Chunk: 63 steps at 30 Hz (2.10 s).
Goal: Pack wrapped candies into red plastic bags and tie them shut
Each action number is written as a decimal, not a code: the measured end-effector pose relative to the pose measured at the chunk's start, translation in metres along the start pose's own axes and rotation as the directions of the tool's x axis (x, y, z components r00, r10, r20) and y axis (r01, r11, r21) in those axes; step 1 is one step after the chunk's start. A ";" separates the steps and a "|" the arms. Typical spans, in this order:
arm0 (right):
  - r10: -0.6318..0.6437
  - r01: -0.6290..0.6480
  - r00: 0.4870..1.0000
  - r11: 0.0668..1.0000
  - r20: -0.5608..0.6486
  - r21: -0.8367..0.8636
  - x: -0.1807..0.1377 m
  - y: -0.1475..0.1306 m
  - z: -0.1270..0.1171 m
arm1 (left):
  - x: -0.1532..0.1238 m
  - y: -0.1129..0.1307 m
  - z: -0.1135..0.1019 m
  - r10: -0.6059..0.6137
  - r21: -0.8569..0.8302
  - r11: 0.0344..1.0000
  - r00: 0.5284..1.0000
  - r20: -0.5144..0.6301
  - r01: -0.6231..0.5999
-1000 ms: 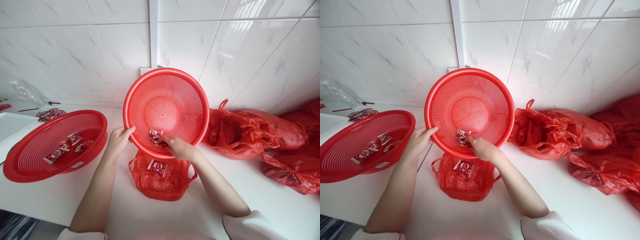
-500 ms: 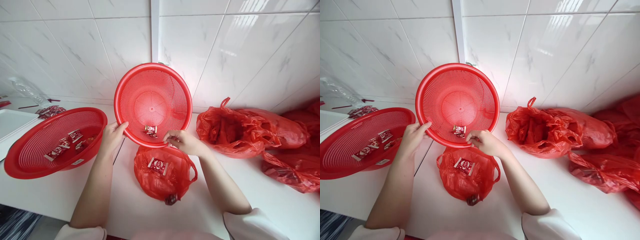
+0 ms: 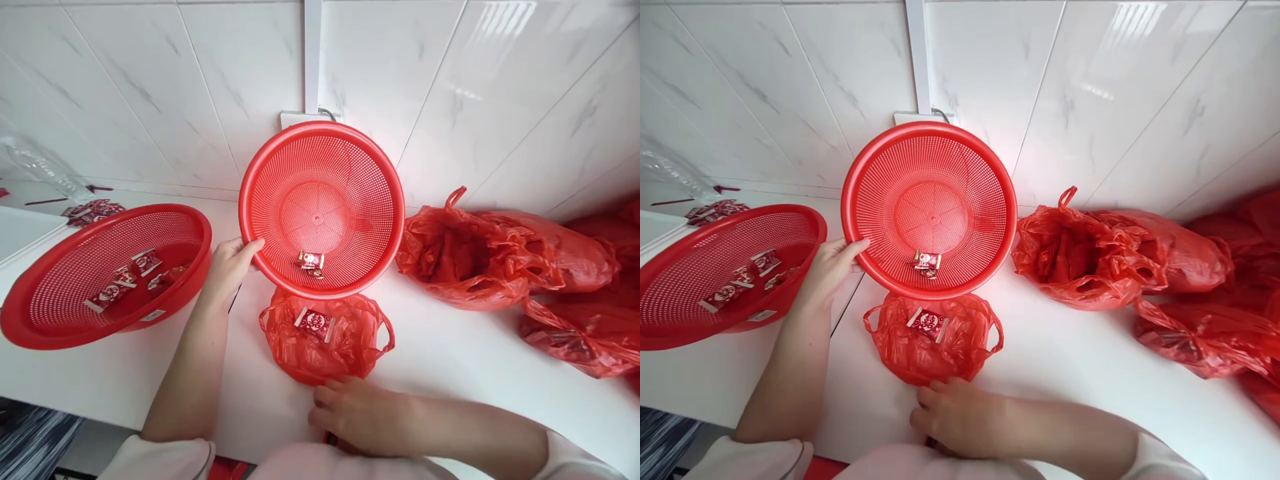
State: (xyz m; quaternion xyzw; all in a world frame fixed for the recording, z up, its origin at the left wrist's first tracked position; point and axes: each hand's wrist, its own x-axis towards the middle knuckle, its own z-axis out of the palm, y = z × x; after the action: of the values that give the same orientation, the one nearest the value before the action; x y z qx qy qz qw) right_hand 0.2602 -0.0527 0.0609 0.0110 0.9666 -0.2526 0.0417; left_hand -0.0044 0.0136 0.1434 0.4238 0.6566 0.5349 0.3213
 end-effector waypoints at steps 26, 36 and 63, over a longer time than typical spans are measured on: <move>0.437 -0.365 0.700 0.899 -0.565 0.244 0.052 0.089 -0.096 | -0.011 0.007 0.003 0.009 -0.005 1.000 0.995 0.098 -0.008; 0.622 0.194 0.522 0.581 -0.584 0.791 0.042 0.123 -0.095 | -0.006 0.005 -0.002 -0.005 -0.023 1.000 0.998 0.060 0.007; 0.410 -0.322 0.831 0.905 -0.375 0.276 0.032 0.107 -0.097 | -0.003 0.001 -0.003 -0.002 -0.001 1.000 1.000 0.018 0.002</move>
State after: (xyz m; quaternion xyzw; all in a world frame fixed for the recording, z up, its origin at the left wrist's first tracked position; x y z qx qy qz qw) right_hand 0.2258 0.0879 0.0900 0.2557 0.9011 -0.3278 -0.1232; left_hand -0.0052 0.0100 0.1452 0.4279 0.6538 0.5310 0.3278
